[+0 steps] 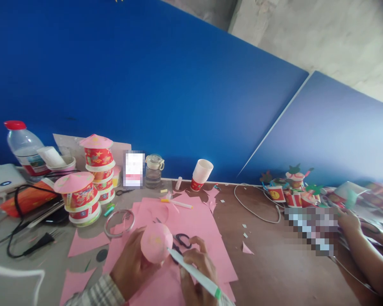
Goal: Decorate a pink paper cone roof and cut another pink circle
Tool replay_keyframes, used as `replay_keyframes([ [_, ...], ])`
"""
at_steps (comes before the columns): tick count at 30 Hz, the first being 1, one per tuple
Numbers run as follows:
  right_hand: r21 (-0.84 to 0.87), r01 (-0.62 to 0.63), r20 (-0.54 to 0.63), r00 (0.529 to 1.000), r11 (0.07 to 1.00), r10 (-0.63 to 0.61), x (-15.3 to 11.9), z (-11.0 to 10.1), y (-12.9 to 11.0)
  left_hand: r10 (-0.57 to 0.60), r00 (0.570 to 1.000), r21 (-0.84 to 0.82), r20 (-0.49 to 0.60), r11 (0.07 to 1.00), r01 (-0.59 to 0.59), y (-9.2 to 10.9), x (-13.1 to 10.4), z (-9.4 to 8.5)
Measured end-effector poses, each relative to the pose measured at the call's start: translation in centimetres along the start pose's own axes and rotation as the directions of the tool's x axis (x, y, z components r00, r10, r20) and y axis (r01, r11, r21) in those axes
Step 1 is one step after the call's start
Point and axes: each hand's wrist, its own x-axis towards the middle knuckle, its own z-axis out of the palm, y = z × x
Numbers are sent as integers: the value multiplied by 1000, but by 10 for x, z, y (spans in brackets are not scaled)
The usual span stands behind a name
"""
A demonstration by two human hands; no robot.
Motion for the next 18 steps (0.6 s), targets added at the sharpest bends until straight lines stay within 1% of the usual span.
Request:
replay_keyframes([
  [2,-19,-17,-21,1000,1000,17,0,0,-1,1,1000,5,0,1000,-1,0,0,0],
  [5,-22,-26,11,1000,999,26,-1,-2,-1,-3,1000,13,7,1000,2,0,0,0],
  [8,13,-21,41,999,1000,20,-1,-4,-1,-10,1000,15,12,1000,9,-1,0,0],
  [13,23,-57,8,998,998,57,0,-3,-1,-13,1000,-7,1,1000,13,0,0,1],
  [15,37,-30,21,999,999,30,-1,-2,3,-27,1000,-25,1,999,27,-1,-1,1],
  [18,58,97,83,991,994,-101,-4,-2,13,-36,999,-39,10,999,36,-3,-1,1],
])
